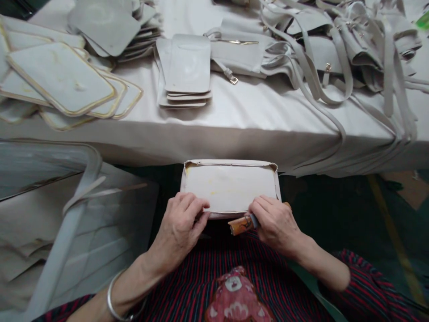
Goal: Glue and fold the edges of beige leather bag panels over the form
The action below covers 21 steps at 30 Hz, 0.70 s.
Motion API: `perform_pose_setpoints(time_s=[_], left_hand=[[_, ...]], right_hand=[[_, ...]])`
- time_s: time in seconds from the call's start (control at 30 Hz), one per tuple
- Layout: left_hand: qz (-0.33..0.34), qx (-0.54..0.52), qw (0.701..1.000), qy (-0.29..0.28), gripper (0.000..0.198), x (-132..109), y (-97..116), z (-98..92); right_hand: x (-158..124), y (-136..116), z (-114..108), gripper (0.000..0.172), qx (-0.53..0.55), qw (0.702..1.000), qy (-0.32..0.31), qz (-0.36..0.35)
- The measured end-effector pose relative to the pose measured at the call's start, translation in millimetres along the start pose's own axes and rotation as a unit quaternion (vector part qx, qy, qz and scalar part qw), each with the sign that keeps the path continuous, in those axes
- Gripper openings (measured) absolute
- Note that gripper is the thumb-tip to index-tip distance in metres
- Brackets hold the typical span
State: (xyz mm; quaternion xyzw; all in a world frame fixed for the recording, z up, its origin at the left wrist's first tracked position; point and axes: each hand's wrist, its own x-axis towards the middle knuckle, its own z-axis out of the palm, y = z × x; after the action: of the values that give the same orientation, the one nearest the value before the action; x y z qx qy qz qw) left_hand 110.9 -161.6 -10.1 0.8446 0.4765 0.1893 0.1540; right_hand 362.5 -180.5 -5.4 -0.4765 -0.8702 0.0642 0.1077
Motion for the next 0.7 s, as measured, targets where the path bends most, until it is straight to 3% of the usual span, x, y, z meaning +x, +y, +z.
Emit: perform_pose_setpoints(time_s=[0.17, 0.33, 0.4, 0.47, 0.57, 0.7], left_hand=[[0.107, 0.107, 0.987, 0.056, 0.03, -16.3, 30.2, 15.7], [0.125, 0.232, 0.965, -0.008, 0.054, -31.7, 42.9, 28.0], [0.13, 0.247, 0.96, -0.019, 0.059, -32.4, 41.4, 29.9], [0.134, 0.246, 0.96, -0.015, 0.06, -31.9, 39.6, 31.5], [0.136, 0.235, 0.962, -0.004, 0.058, -31.8, 38.5, 34.2], [0.145, 0.222, 0.964, 0.025, 0.056, -27.4, 42.0, 38.5]], right_hand=[[8.4, -8.1, 3.6, 0.017, -0.063, 0.997, -0.006, 0.05], [-25.3, 17.5, 2.9, 0.014, -0.025, 0.994, 0.062, -0.081], [-46.9, 30.0, 3.6, 0.028, -0.015, 0.99, 0.094, -0.107], [-63.9, 39.3, 7.5, 0.036, 0.005, 0.985, 0.152, -0.079], [-74.7, 47.1, 16.7, 0.035, 0.071, 0.971, 0.228, -0.024], [-70.9, 49.4, 20.8, 0.029, 0.141, 0.966, 0.214, -0.024]])
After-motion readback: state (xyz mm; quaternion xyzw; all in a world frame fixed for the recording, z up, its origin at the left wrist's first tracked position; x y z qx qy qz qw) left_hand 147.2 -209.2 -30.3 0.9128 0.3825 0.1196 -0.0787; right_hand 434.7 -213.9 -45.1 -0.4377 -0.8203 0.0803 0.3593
